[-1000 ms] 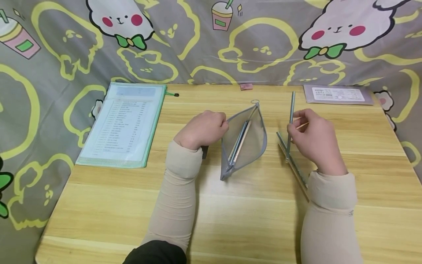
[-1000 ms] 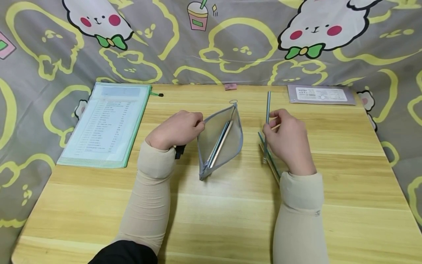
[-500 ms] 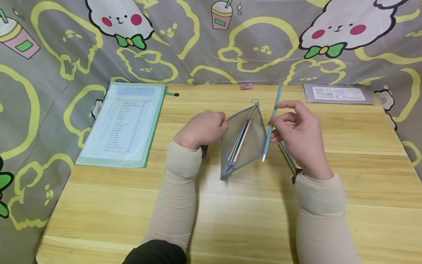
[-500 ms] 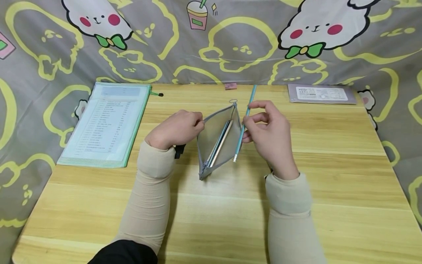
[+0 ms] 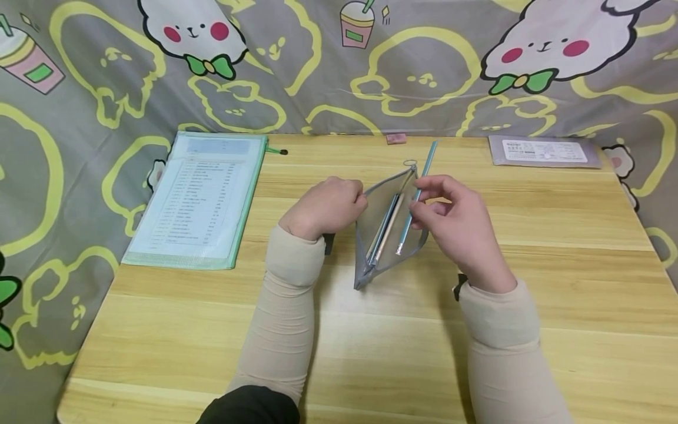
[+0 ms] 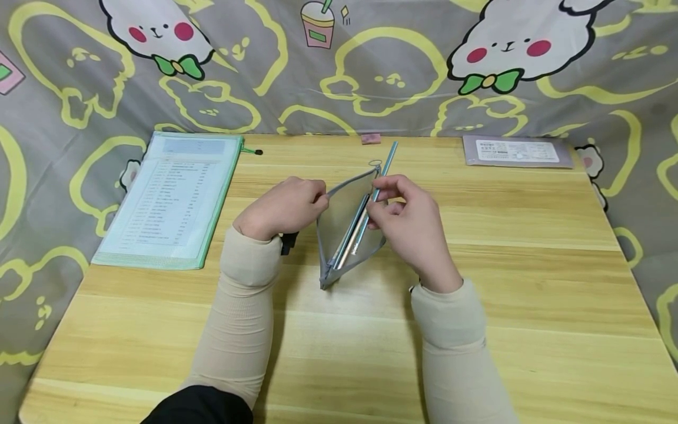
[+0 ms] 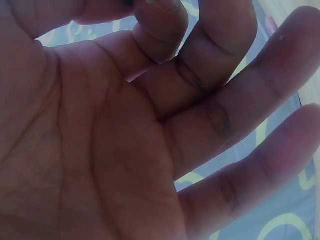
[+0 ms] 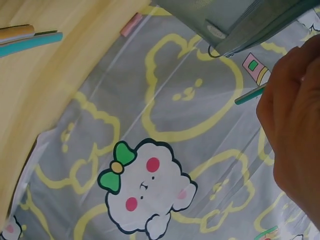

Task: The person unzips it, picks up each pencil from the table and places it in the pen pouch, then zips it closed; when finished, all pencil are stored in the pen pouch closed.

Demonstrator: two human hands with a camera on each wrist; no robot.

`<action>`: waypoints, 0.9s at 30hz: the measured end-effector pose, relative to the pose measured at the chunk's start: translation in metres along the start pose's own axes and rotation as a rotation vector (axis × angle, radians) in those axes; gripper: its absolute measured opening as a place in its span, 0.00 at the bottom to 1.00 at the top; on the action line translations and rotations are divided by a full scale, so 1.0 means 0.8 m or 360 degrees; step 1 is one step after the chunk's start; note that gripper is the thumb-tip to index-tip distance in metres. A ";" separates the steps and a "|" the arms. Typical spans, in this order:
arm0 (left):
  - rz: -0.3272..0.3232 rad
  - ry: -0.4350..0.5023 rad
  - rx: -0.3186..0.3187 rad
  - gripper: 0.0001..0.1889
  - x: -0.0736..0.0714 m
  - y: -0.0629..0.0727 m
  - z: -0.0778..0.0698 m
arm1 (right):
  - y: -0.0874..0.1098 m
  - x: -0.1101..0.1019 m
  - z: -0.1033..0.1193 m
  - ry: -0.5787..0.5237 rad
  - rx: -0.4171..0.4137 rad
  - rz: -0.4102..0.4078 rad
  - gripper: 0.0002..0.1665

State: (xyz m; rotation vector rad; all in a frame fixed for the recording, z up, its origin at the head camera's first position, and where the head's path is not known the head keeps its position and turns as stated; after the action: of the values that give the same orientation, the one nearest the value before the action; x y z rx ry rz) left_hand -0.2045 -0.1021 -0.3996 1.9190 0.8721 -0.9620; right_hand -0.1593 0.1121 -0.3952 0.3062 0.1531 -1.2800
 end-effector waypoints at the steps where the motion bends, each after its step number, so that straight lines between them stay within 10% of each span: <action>1: 0.0000 -0.0001 -0.0002 0.18 0.000 0.000 0.000 | 0.000 0.002 0.000 0.0018 -0.0003 0.0011 0.21; 27: 0.0036 -0.0010 -0.0017 0.17 -0.001 0.000 -0.001 | -0.001 0.018 0.003 0.0525 0.0040 0.0190 0.20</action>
State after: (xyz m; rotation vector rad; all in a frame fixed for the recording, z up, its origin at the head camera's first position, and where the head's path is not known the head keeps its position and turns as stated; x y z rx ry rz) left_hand -0.2047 -0.1018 -0.3987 1.9119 0.8490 -0.9475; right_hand -0.1564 0.0977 -0.3971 0.5398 0.3939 -1.1073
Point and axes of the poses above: each hand's wrist, its own y-axis away from the middle knuckle, its own x-axis out of the palm, z = x × y, the point moved 2 cm from there along -y, towards the middle knuckle, and after that the axes turned 8 degrees about z, right-handed, at the moved point
